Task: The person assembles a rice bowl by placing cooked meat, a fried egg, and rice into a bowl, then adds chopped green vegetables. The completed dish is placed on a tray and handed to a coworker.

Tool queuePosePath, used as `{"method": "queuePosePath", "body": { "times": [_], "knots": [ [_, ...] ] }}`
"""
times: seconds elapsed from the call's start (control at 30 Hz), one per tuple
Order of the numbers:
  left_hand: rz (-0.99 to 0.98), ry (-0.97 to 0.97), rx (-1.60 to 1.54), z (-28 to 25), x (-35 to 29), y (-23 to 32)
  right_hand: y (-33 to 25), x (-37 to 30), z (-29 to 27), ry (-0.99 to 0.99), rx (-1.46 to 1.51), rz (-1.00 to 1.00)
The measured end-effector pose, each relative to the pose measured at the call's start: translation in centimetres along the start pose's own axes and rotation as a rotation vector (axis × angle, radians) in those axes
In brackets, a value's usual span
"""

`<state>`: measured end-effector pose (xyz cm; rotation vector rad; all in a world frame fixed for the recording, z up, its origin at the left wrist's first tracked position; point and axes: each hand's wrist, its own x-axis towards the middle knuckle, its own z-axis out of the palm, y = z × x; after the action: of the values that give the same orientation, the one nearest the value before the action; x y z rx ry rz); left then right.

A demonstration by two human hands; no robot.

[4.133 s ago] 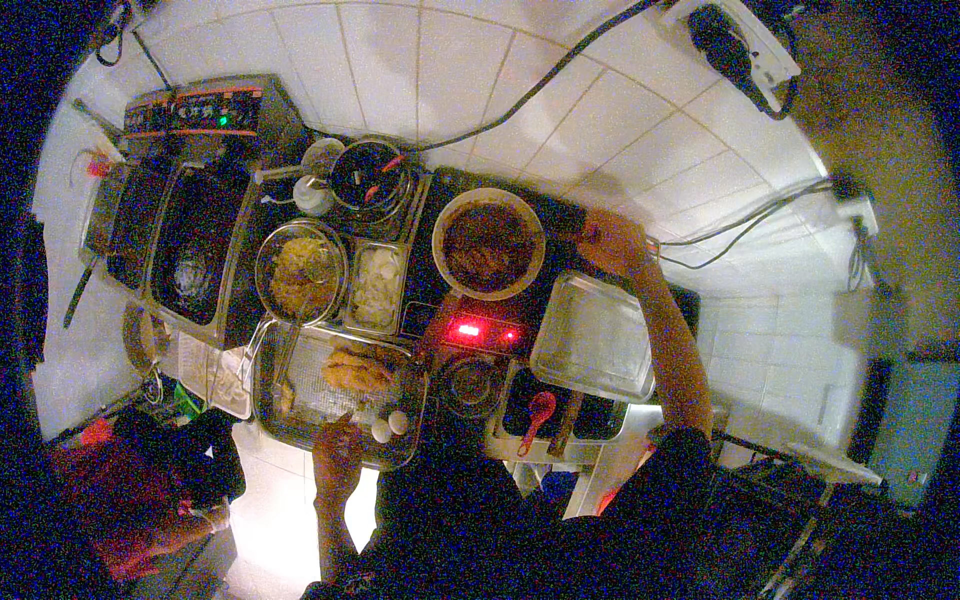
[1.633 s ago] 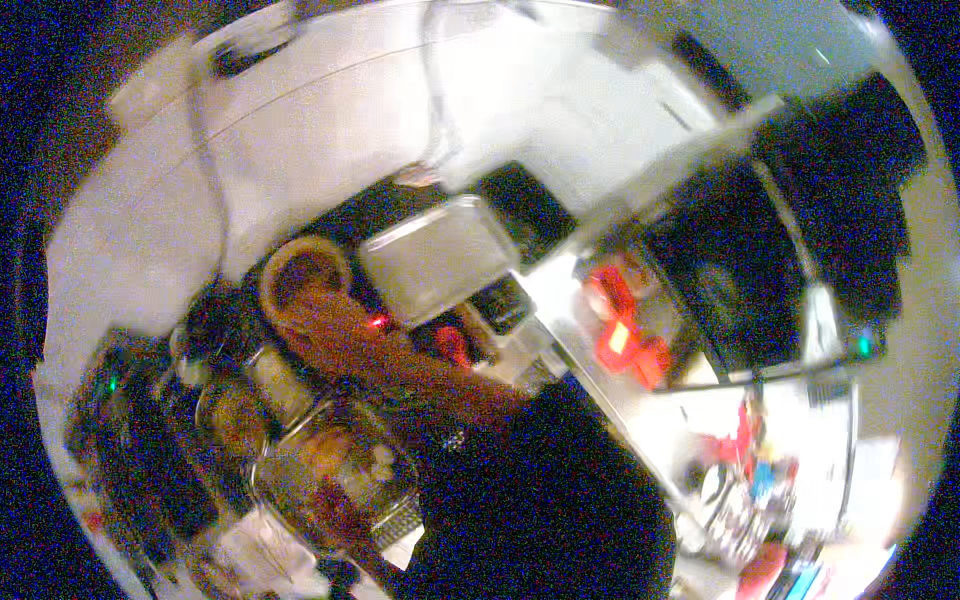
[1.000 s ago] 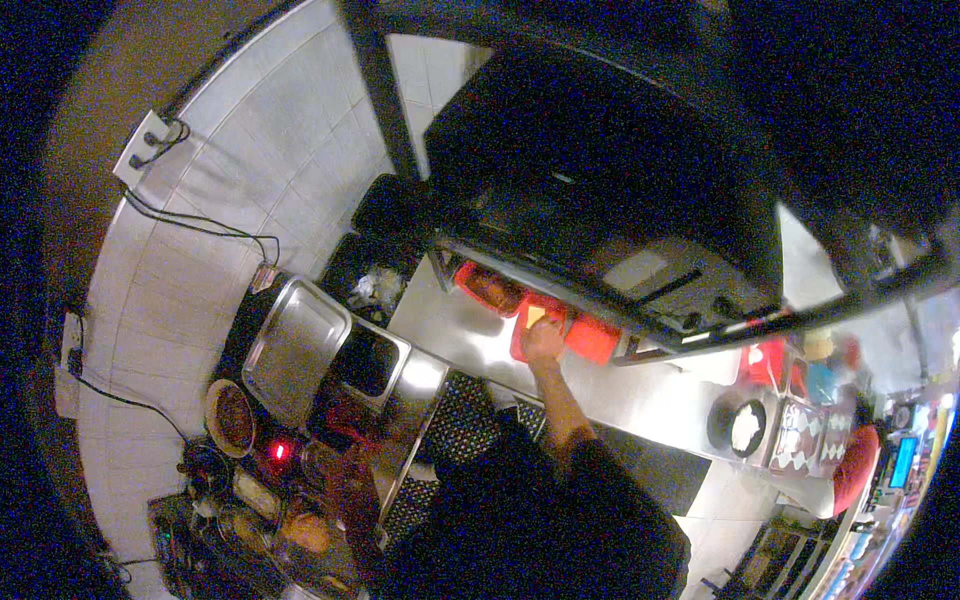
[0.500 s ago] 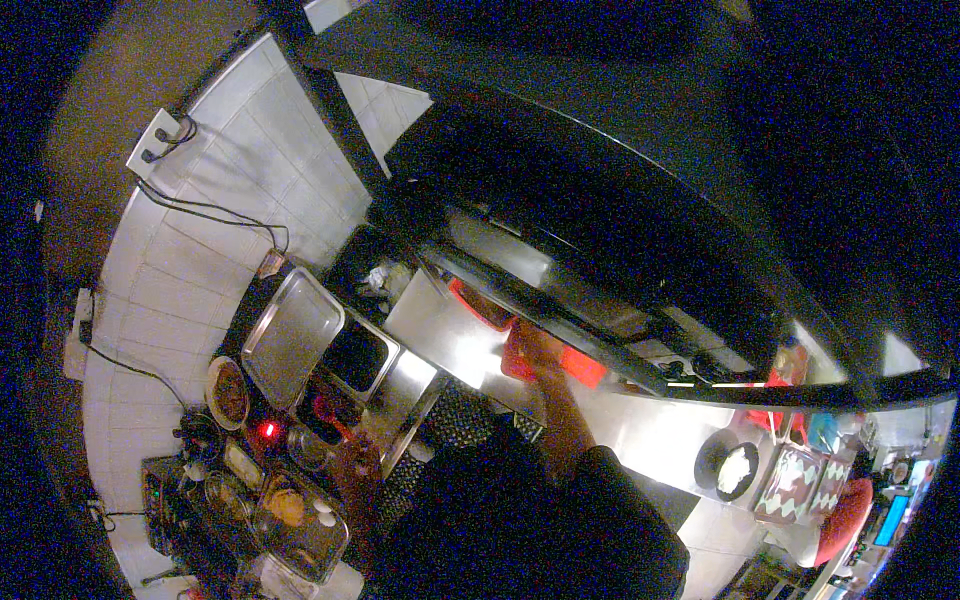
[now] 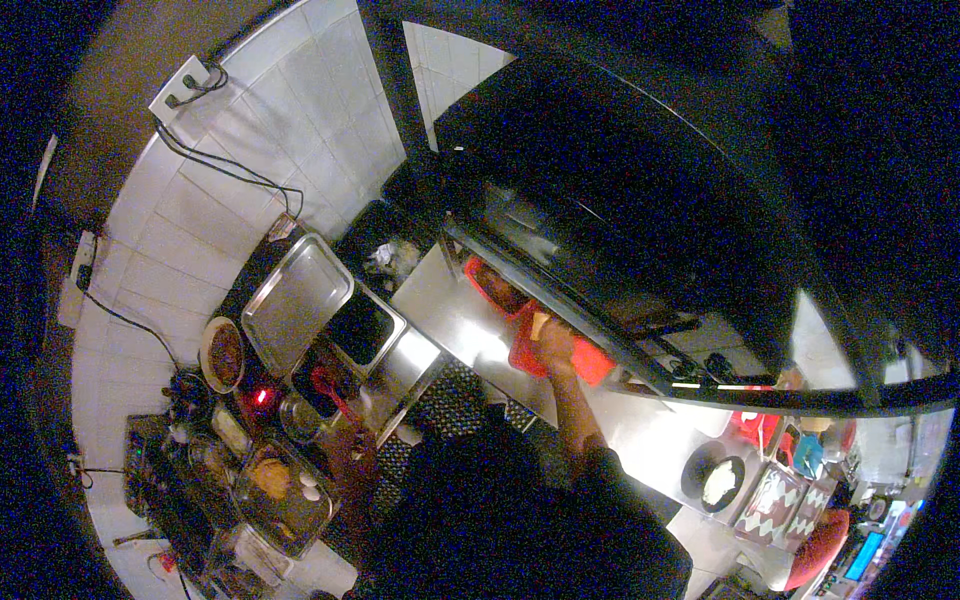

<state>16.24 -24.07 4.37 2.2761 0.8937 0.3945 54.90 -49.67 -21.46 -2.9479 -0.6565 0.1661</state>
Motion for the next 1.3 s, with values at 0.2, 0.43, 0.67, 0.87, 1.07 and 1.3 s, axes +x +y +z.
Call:
{"method": "queuePosePath", "body": {
  "times": [0.2, 0.43, 0.67, 0.87, 1.07, 1.3],
  "knots": [
    [-0.006, -0.010, -0.061, 0.0, 0.5, 1.1, 1.0, 0.3, 4.1, 0.028, -0.033, 0.216],
    [-0.043, 0.050, -0.060, 0.6, -0.4, -0.7, -0.2, 1.3, 0.4, -0.221, -0.021, 0.229],
    [-0.079, 0.076, 0.014, 0.7, -1.9, -2.9, -0.5, 0.7, 0.4, -0.158, 0.048, 0.251],
    [-0.144, 0.155, -0.021, 0.3, -2.4, -2.9, -0.8, 0.5, -3.8, -0.062, 0.061, 0.042],
    [-0.166, 0.043, -0.051, -1.5, -0.8, 1.8, 0.4, 2.6, -5.6, -0.019, 0.094, -0.039],
    [-0.027, -0.043, -0.057, 2.0, -0.8, 0.3, 1.4, 4.7, -4.4, -0.039, 0.110, -0.040]
  ]
}}
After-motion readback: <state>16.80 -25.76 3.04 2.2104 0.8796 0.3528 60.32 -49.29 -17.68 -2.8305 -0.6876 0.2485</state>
